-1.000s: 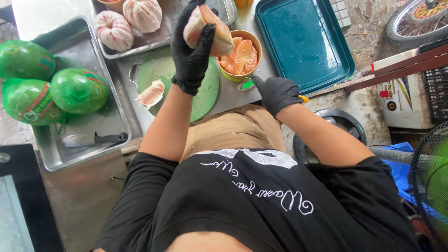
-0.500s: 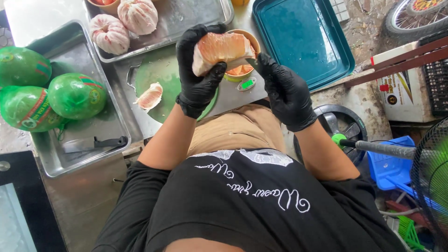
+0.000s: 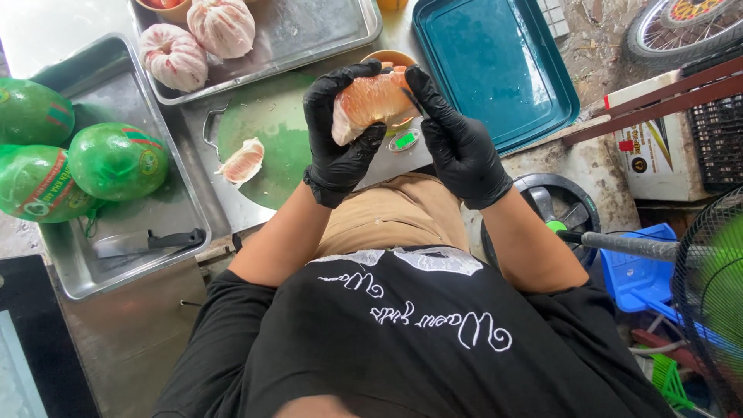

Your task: Peeling the white pith and outer skin off of pomelo fruit segments and placing them into a container.

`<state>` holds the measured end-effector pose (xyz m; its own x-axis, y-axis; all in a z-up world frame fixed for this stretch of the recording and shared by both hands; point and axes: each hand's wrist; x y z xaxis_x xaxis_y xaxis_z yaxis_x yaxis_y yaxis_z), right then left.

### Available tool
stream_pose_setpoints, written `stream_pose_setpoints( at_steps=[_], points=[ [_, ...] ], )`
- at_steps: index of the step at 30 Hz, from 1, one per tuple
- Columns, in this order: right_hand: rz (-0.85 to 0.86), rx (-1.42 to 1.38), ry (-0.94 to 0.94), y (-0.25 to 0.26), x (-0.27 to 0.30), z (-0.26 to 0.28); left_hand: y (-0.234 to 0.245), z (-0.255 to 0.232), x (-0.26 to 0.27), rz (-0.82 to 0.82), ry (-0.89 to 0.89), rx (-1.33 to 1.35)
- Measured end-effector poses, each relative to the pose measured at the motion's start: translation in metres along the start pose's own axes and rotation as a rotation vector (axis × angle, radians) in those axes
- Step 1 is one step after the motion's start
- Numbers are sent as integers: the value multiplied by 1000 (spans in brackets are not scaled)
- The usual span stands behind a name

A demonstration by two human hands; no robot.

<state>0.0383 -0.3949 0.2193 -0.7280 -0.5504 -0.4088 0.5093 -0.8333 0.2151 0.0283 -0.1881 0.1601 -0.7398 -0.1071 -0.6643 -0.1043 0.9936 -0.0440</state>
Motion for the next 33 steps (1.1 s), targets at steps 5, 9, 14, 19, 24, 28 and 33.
stream_pose_setpoints(
  at_steps=[5, 9, 14, 19, 24, 28, 33],
  points=[
    [-77, -72, -20, 8, 4, -16, 3, 2, 0, 19, 36, 57],
    [-147, -22, -17, 14, 6, -28, 7, 3, -5, 42, 327, 387],
    [-186, 102, -33, 27, 2, -52, -2, 32, 3, 74, 637, 809],
    [-307, 219, -34, 78, 9, -125, -3, 41, 13, 200, 857, 971],
    [-291, 683, -674, 199, 96, -348, -5, 49, 21, 194, 964, 795],
    [-370, 310, -990, 198, 68, -285, -5, 57, 13, 169, 854, 690],
    [-446, 135, -1122, 193, 81, -251, 0, 37, 10, -27, 916, 672]
  ],
)
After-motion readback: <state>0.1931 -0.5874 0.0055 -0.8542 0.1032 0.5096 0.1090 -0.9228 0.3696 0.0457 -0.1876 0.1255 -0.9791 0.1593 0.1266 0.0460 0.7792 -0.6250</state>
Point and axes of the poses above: each hand's wrist, its own x-axis away from the middle knuckle, its own y-axis out of the back of the hand, z = x × y, and after that the axes turned 10 degrees about -x, right-handed
